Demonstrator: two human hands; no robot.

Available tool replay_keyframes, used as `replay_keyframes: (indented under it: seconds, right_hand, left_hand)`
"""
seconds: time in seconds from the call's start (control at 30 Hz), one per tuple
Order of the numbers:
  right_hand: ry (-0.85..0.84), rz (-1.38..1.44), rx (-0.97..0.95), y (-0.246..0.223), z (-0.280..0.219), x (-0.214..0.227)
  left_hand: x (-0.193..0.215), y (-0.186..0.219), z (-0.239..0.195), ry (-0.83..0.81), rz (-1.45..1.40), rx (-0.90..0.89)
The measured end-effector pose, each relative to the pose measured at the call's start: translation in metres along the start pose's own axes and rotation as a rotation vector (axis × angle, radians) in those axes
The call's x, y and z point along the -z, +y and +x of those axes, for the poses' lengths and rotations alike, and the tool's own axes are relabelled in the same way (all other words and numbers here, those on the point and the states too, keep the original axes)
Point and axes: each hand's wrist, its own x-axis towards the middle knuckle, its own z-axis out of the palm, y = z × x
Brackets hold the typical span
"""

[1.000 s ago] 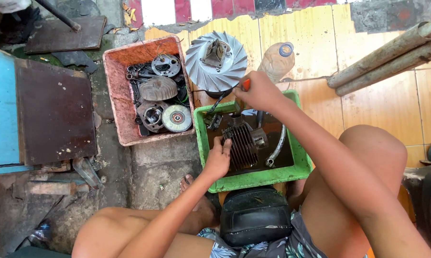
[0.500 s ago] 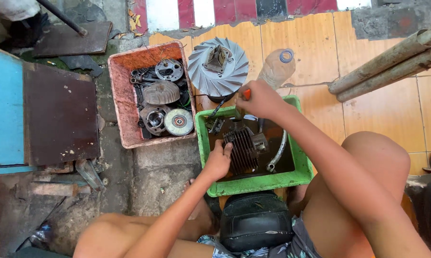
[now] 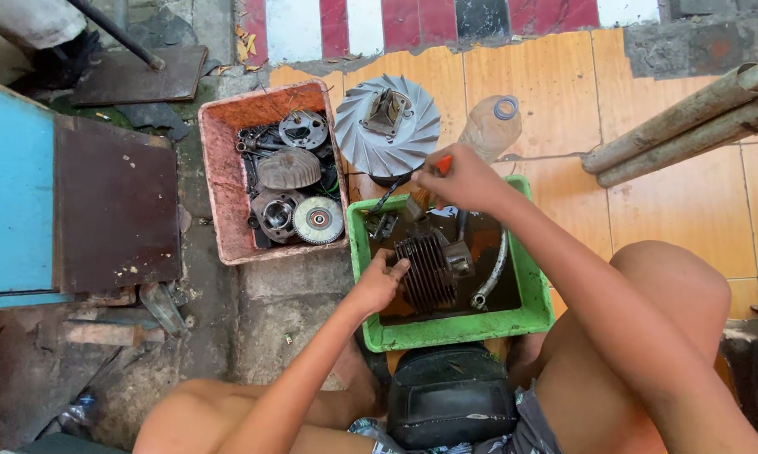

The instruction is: Cleaning a motorcycle engine cylinder block using a brush and solvent in a tray

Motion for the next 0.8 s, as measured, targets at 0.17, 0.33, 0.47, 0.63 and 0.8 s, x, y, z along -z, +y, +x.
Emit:
replay_keyframes:
  seconds: [0.17,0.33,0.47,0.63,0.8]
  right_hand:
    - [0.120,-0.490,0.002,0.043,0.021,-0.004]
    - [-0.062,0.046,0.038,0.004,0.007,-0.001]
    - [0.015,-0.114,-0.084,0.004,0.007,-0.007]
    - [0.004,-0.184,-0.048,0.006,0.002,-0.004]
    - [-0.012,-0.081,-0.021,-0.014,-0.014,0.003]
  left_hand:
    - [0.003,-0.002,0.008,-0.024,0.028,-0.017]
    - [0.007,0.016,-0.004,-0.044,-0.032,-0.017]
    - [0.009,0.008,-0.003,-0.080,-0.053,-0.025]
    - [0.005,-0.010,0.011,-0.081,-0.082,-0.040]
    - [0.004,-0.017,0.015,-0.072,-0.103,-0.035]
